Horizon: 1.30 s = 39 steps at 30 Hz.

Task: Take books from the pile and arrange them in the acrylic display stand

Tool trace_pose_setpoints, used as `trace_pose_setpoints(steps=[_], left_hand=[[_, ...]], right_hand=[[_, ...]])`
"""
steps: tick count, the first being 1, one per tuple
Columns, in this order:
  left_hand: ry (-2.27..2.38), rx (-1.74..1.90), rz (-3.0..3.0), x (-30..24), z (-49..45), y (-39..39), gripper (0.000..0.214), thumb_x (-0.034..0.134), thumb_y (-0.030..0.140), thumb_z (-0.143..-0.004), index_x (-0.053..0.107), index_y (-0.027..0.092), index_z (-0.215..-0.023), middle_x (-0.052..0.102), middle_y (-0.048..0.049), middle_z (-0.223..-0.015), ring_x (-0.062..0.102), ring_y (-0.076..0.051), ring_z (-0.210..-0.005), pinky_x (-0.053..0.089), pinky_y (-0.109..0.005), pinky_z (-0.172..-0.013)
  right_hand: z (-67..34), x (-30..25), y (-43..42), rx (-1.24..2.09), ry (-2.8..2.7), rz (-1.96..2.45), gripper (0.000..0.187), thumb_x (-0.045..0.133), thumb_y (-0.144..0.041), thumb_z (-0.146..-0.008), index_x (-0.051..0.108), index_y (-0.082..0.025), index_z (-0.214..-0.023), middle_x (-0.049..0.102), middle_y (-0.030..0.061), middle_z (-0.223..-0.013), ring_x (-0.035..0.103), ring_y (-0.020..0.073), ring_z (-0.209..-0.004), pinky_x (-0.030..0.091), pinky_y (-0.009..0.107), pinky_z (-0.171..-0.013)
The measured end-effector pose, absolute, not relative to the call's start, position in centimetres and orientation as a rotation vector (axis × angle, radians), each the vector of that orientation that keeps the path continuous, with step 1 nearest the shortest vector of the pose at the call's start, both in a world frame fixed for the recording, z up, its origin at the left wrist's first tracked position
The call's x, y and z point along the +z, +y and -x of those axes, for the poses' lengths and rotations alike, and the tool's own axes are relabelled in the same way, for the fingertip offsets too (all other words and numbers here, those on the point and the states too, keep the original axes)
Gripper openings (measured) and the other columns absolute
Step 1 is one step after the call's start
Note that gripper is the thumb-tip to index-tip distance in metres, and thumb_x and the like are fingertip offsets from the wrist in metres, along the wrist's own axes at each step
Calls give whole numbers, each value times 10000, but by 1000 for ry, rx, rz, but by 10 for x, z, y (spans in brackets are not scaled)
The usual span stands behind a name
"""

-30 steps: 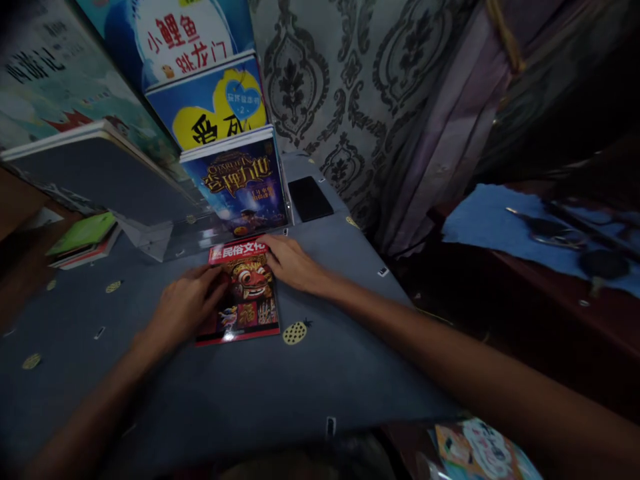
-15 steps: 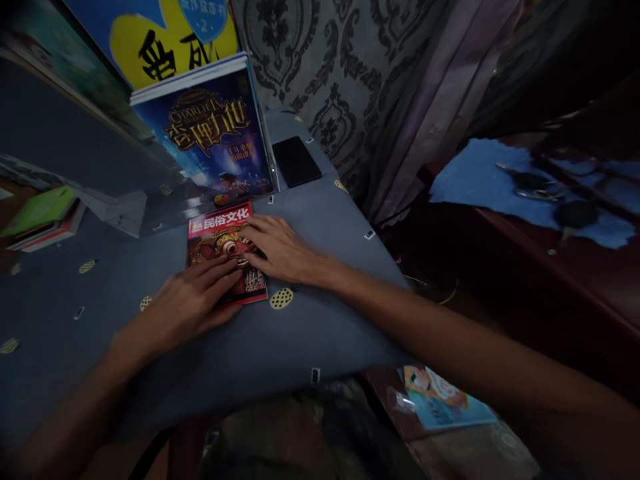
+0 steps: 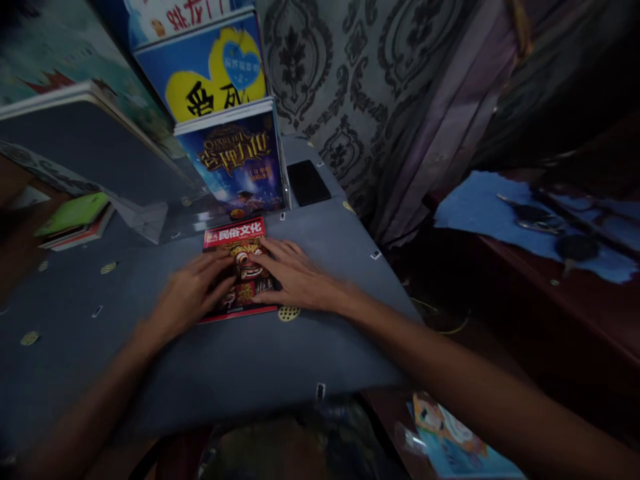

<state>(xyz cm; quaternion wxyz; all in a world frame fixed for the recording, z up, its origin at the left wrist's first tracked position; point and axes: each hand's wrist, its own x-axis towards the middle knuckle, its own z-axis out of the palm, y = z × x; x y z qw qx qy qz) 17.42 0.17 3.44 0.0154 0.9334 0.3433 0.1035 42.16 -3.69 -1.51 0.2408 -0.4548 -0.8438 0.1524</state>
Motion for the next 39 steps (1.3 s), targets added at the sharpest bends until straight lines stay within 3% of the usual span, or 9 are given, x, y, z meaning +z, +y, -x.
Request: trace_pose_setpoints(steps=[4, 11, 17, 24, 33, 39], left_hand=[[1545, 346, -2710, 17, -160, 24, 443, 495, 372, -1008, 555, 125, -1371, 624, -202, -1377, 573, -343, -1302, 497, -529, -1054], [1461, 537, -2680, -11, -153, 37, 464, 463, 359, -1006, 507, 123, -1403, 484, -203, -1539, 418, -314, -1463, 382, -531, -1176], [1440, 563, -2666, -12, -155, 37, 437, 467, 353, -1001, 507, 129, -1374, 519, -206, -1503, 469, -313, -1420, 407, -525, -1149], [1431, 534, -2684, -7, -155, 36, 411, 460, 350, -1003, 509, 144, -1355, 545, -188, -1476, 504, -315, -1376, 427, -521, -1122], [1453, 487, -2698, -6, -156, 36, 413, 449, 361, -1009, 509, 135, -1349, 542, -189, -1475, 485, -319, -1382, 427, -517, -1118], [1462, 475, -2697, -6, -156, 35, 421, 450, 361, -1008, 502, 143, -1364, 537, -182, -1483, 491, -309, -1378, 408, -515, -1139]], right_hand=[[-421, -14, -37, 398, -2336, 1267, 797, 569, -700, -895, 439, -234, -1528, 320, 186, -1646, 319, 379, -1501, 323, 629, -1170], [-420, -12, -32, 417, -2364, 1290, 830, 528, -751, -884, 438, -241, -1532, 334, 183, -1639, 318, 382, -1500, 311, 641, -1173], [-412, -8, 3, 350, -2352, 1400, 721, 462, -679, -958, 486, -195, -1492, 417, 172, -1594, 324, 360, -1503, 306, 580, -1199], [-410, -13, 28, 220, -2294, 1520, 709, 442, -646, -974, 483, -147, -1476, 441, 208, -1574, 438, 374, -1430, 351, 595, -1161], [-410, -8, 24, 311, -2312, 1552, 891, 500, -722, -906, 418, -81, -1519, 381, 244, -1603, 378, 373, -1478, 326, 559, -1195], [-413, -14, 27, 341, -2293, 1521, 947, 544, -766, -850, 377, -156, -1555, 360, 220, -1621, 366, 384, -1484, 324, 593, -1187]])
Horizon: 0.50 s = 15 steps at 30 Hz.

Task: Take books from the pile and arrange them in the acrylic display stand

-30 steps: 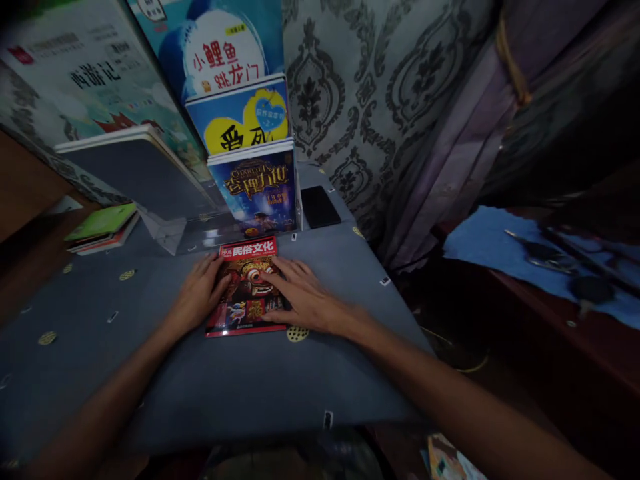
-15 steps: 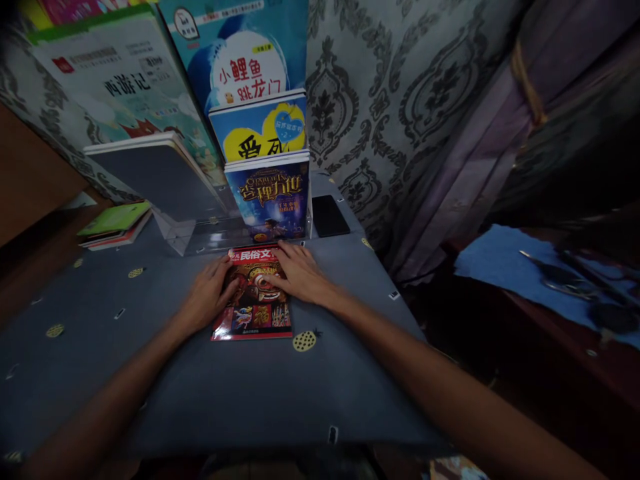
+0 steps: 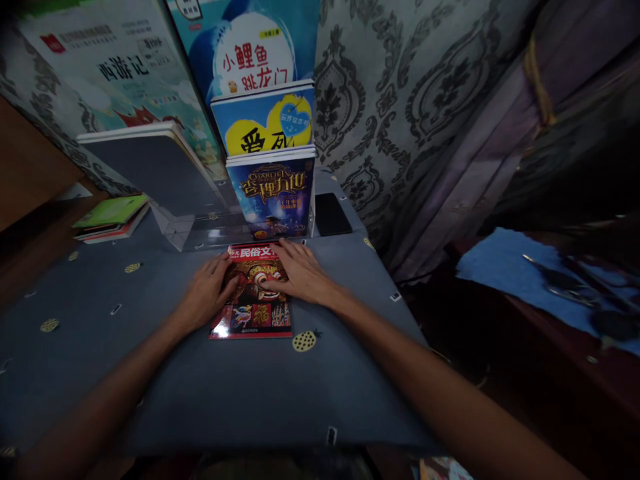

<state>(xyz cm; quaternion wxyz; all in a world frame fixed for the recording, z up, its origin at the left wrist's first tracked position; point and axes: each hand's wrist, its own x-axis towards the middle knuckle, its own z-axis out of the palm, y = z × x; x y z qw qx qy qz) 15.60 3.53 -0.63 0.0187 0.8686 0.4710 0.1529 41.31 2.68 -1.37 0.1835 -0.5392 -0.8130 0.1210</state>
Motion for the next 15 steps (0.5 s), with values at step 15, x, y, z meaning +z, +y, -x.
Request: trace_pose_setpoints(steps=[15], left_hand=[[1434, 516, -2625, -8, -155, 36, 419, 448, 376, -1003, 509, 155, -1354, 518, -188, -1503, 435, -319, -1430, 395, -547, -1142]], right_hand=[[-425, -15, 16, 499, -2378, 1475, 1205, 613, -879, -698, 237, -201, -1621, 214, 215, -1680, 194, 413, -1549, 205, 650, -1225]])
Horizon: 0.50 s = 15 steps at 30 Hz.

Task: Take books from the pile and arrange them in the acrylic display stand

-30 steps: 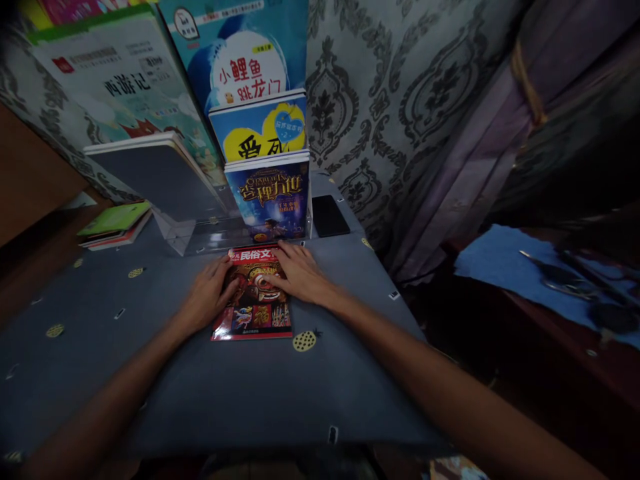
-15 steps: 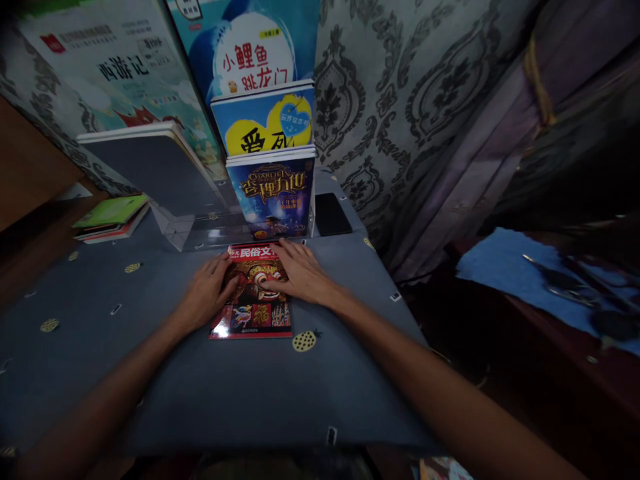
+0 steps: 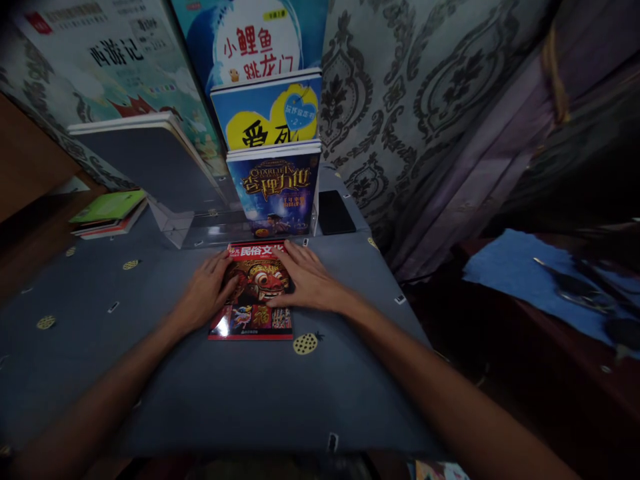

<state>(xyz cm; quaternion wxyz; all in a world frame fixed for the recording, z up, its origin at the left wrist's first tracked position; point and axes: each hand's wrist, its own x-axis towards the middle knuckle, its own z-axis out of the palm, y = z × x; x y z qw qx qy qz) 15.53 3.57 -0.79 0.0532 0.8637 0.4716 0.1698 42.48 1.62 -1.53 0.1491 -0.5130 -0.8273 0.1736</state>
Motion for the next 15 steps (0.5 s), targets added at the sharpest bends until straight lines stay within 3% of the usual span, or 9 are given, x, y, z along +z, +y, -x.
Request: trace_pose_setpoints(steps=[6, 15], left_hand=[[1449, 515, -2633, -8, -156, 36, 406, 468, 352, -993, 517, 158, -1346, 527, -176, -1500, 443, -317, -1425, 382, -537, -1159], [1459, 545, -2634, -11, -155, 35, 418, 462, 369, -1001, 509, 152, -1355, 504, -190, -1515, 433, -328, -1434, 373, -555, -1165]], right_hand=[[-430, -5, 9, 581, -2483, 1426, 1297, 702, -845, -648, 160, -204, -1638, 103, 229, -1699, 87, 422, -1565, 167, 646, -1230], [-436, -4, 5, 631, -2535, 1328, 1292, 771, -768, -646, 116, -274, -1644, 41, 159, -1719, 56, 434, -1564, 160, 664, -1228]])
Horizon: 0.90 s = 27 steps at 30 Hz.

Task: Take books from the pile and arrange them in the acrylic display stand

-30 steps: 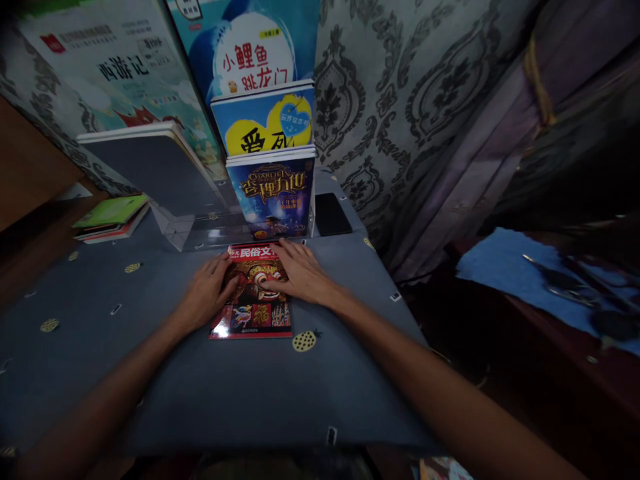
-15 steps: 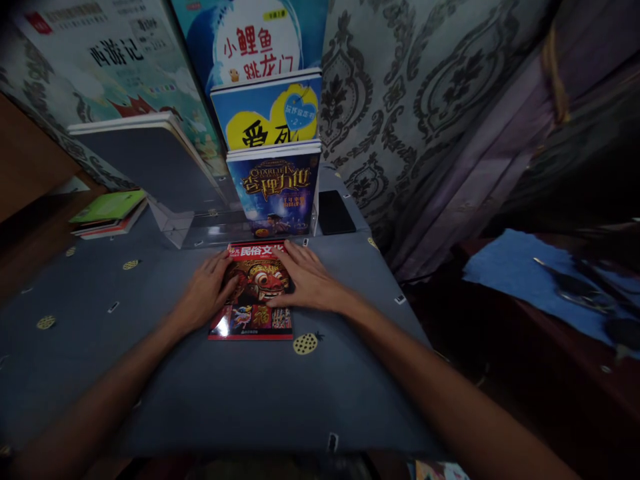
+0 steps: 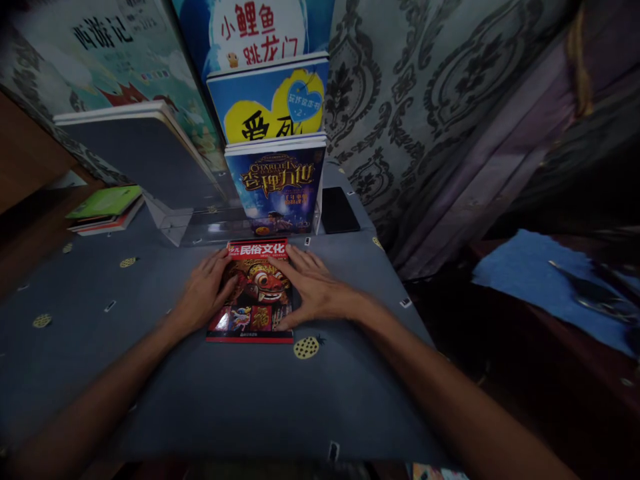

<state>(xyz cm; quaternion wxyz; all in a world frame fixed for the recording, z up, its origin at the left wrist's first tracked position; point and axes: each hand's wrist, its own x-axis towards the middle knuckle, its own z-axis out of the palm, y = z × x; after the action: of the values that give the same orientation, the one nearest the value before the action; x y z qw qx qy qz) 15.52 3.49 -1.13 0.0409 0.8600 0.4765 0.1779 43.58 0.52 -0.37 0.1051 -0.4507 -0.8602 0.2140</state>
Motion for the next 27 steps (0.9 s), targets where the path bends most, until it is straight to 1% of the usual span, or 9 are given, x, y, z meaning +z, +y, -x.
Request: trace_pose_setpoints(steps=[2, 5, 9, 12, 16, 19, 21, 24, 27], left_hand=[[1473, 550, -2632, -13, -155, 35, 422, 460, 378, -1003, 506, 148, -1353, 499, -199, -1513, 440, -327, -1428, 368, -550, -1170], [1476, 551, -2607, -14, -154, 35, 413, 452, 389, -1006, 500, 174, -1356, 523, -177, -1493, 442, -316, -1427, 362, -550, -1175], [1435, 596, -2545, -13, -153, 36, 408, 464, 387, -996, 514, 184, -1346, 549, -163, -1470, 437, -317, -1429, 357, -560, -1175], [1343, 690, -2442, -8, -151, 38, 392, 488, 374, -975, 549, 191, -1316, 582, -146, -1440, 485, -309, -1388, 377, -552, -1164], [1258, 850, -2057, -1, -150, 41, 378, 537, 380, -939, 588, 196, -1265, 670, -113, -1310, 613, -280, -1241, 467, -490, -1095], [1184, 1007, -1649, 0, -149, 44, 430, 629, 381, -876, 571, 193, -1258, 651, -116, -1350, 637, -261, -1221, 516, -422, -1037], [1167, 1063, -1379, -1, -150, 45, 507, 709, 361, -815, 554, 196, -1268, 654, -116, -1350, 673, -242, -1159, 559, -371, -951], [1113, 971, -1069, 0, -154, 42, 552, 789, 320, -752, 584, 167, -1242, 744, -107, -1145, 735, -223, -958, 594, -331, -810], [1004, 862, -922, 5, -159, 39, 427, 787, 271, -761, 660, 125, -1141, 771, -113, -1051, 750, -219, -862, 606, -327, -782]], right_hand=[[-436, -4, 5, 638, -2542, 1341, 1290, 765, -773, -651, 117, -266, -1644, 32, 160, -1720, 49, 430, -1565, 152, 661, -1231], [-436, -5, 6, 645, -2546, 1365, 1304, 772, -777, -639, 122, -260, -1644, 33, 164, -1719, 43, 432, -1565, 147, 654, -1235], [-437, -7, 6, 615, -2541, 1325, 1291, 782, -764, -639, 115, -301, -1642, 38, 130, -1726, 62, 438, -1562, 150, 664, -1232], [-437, -8, 6, 631, -2548, 1331, 1283, 771, -771, -647, 120, -291, -1643, 22, 140, -1724, 50, 440, -1563, 140, 668, -1231], [-438, -7, 6, 632, -2547, 1325, 1274, 764, -768, -660, 114, -286, -1643, 14, 141, -1724, 40, 439, -1563, 147, 668, -1229], [-438, -6, 5, 633, -2544, 1316, 1279, 771, -764, -656, 109, -291, -1643, 20, 142, -1724, 41, 439, -1563, 153, 662, -1229], [-438, -6, 5, 634, -2545, 1323, 1281, 773, -762, -656, 110, -287, -1644, 24, 148, -1723, 39, 441, -1563, 150, 663, -1228], [-438, -7, 5, 634, -2541, 1322, 1280, 773, -751, -665, 93, -287, -1645, 25, 142, -1724, 37, 435, -1564, 144, 662, -1232], [-438, -7, 5, 652, -2529, 1314, 1294, 783, -741, -661, 71, -294, -1645, 18, 131, -1726, 24, 424, -1568, 129, 654, -1239]])
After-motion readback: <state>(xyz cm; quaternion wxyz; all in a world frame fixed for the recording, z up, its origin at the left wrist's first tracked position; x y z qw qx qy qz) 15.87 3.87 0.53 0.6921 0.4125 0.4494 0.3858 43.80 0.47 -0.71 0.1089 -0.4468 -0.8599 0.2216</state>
